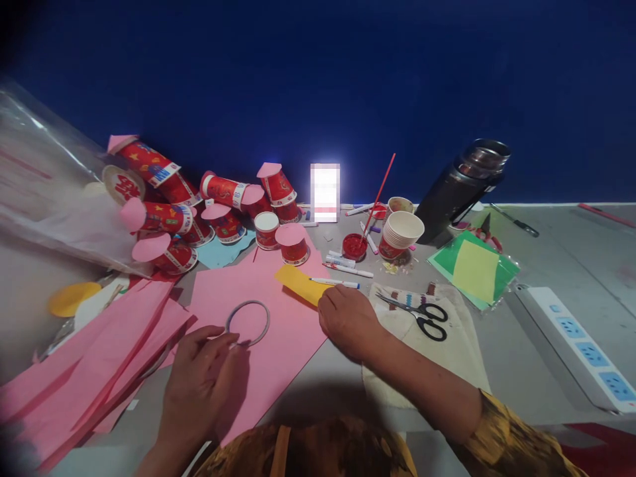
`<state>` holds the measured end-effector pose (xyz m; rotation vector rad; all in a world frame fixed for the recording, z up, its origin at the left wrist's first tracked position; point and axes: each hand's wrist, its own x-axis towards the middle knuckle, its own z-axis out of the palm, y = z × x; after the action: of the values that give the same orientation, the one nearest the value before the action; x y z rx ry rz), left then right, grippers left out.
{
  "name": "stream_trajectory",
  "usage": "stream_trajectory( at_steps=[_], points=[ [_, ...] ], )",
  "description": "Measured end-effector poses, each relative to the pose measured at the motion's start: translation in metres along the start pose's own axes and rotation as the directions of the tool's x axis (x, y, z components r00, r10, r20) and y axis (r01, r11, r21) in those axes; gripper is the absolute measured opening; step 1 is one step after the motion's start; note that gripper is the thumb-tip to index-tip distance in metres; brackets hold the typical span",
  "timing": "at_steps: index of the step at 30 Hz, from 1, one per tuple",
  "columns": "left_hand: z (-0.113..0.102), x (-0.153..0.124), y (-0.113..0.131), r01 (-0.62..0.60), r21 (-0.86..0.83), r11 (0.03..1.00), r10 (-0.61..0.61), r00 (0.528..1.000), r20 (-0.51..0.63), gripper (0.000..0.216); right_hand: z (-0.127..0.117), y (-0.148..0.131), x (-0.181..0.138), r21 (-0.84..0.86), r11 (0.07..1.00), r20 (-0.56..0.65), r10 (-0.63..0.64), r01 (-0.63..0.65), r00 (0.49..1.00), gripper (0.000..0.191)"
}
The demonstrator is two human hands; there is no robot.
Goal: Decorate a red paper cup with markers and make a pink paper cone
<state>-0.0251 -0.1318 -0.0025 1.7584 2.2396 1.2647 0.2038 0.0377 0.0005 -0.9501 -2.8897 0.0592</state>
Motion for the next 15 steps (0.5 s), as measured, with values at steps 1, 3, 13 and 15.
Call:
stream_trajectory(
  at_steps=[1,3,13,15],
  points=[
    [-0.001,0.003,0.007,0.054,-0.085,0.995,-0.054,0.999,0.006,0.013,-0.003,-0.001,-0.002,0.020,0.999,-0.029,-0.026,0.027,0.999,0.022],
    [0.004,0.009,0.023,0.268,-0.291,0.918,-0.203,0.951,0.235,0.016,-0.009,-0.005,-0.008,0.068,0.995,-0.097,-0.070,0.077,0.993,0.021],
    [0.052,0.023,0.050,0.787,-0.610,0.092,-0.414,0.587,0.696,0.040,0.003,-0.034,-0.017,0.282,0.922,-0.291,-0.181,0.265,0.939,0.016],
    [0.051,0.023,0.051,0.779,-0.626,0.043,-0.420,0.582,0.696,0.037,0.007,-0.036,-0.015,0.314,0.909,-0.304,-0.178,0.275,0.936,0.017]
  ],
)
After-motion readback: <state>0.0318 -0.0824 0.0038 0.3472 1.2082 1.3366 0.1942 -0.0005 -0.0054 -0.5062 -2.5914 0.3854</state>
